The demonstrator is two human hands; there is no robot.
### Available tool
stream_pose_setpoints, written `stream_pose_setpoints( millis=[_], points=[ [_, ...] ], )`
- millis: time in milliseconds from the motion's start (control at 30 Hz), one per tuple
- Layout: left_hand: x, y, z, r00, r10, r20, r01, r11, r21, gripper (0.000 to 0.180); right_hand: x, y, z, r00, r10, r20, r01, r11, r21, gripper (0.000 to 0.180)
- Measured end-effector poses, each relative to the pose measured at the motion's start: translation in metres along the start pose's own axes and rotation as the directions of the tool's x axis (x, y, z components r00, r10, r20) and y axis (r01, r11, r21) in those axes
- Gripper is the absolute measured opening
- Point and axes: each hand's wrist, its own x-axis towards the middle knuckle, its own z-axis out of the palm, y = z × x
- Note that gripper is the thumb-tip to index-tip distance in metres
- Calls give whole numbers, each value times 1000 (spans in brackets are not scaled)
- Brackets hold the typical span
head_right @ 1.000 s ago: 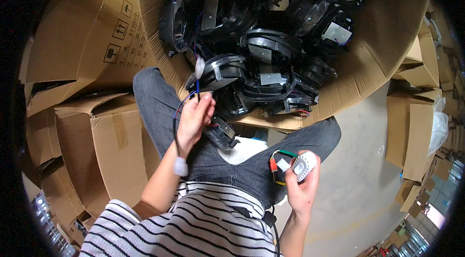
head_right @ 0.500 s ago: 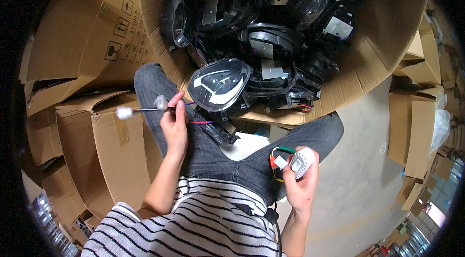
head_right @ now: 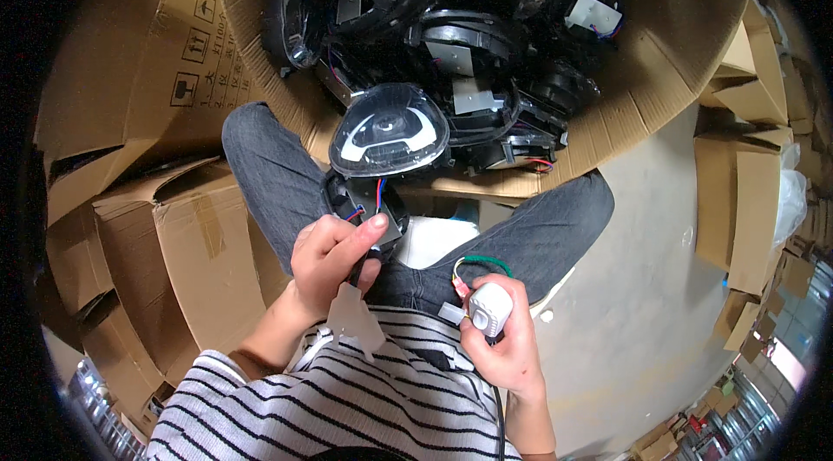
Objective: Testing the functionality and light pattern of vehicle headlights by connecting them to a power source and controller.
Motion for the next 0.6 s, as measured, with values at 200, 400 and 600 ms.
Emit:
stream_pose_setpoints(
  millis=[200,400,600],
  points=[
    [1,2,14,981,117,153,-92,983,-159,48,-10,-14,-5,999,-28,-16,30,993,111,38],
    [-2,2,19,846,16,532,168,940,-296,56,-5,-24,-7,996,-86,9,82,975,206,39],
    [-4,0,25,889,59,454,53,972,-229,50,-3,-22,-6,1000,-5,-25,11,962,273,41]
  ],
)
